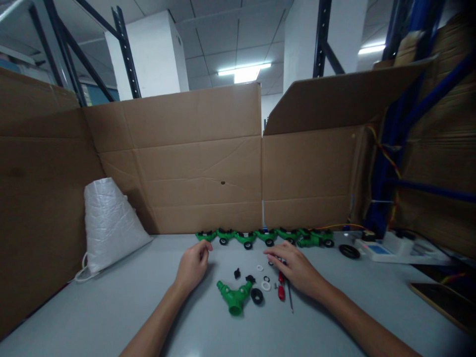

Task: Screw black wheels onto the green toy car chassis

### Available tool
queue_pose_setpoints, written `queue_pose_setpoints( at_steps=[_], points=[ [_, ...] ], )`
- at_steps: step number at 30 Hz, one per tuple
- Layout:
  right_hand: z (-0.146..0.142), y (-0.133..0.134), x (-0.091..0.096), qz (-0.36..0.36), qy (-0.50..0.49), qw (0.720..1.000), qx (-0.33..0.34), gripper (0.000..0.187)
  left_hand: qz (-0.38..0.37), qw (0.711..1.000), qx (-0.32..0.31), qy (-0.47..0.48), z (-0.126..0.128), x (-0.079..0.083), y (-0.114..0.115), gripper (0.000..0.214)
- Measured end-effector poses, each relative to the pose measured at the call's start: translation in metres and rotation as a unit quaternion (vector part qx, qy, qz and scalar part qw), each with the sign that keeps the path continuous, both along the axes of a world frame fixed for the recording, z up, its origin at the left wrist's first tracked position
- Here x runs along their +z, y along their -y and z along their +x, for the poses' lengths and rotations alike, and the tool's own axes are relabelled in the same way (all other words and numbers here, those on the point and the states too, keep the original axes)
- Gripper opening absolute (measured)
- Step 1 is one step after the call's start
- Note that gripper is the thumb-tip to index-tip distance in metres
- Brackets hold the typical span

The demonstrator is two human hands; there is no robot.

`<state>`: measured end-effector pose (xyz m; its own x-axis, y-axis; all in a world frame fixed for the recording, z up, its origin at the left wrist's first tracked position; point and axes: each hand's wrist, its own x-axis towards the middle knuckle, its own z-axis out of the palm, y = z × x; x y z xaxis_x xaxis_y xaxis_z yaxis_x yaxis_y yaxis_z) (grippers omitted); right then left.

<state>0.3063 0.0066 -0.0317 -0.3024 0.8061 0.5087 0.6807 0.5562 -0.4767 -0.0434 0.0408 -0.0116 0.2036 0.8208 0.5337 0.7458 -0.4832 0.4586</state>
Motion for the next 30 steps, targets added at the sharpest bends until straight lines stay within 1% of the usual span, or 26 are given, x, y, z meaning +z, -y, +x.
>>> queue_pose_setpoints(
  at_steps=[5,13,19,30],
  points=[
    [0.000,0.000,-0.001,0.002,0.004,1.000,0.000,0.032,0.000,1.000,0.001,-0.002,0.000,0.000,0.000,0.022],
    [-0.003,0.004,0.005,0.000,-0.004,1.000,0.001,0.031,-0.003,1.000,0.003,-0.003,0.001,0.003,0.002,0.023],
    [-0.004,0.004,0.004,0.001,-0.001,1.000,0.008,0.033,0.004,1.000,-0.004,0.004,0.001,0.004,0.003,0.023],
    [-0.011,0.007,0.006,0.000,0.006,1.000,0.019,0.031,-0.021,0.998,-0.057,-0.013,0.009,0.009,0.013,0.023]
  ],
)
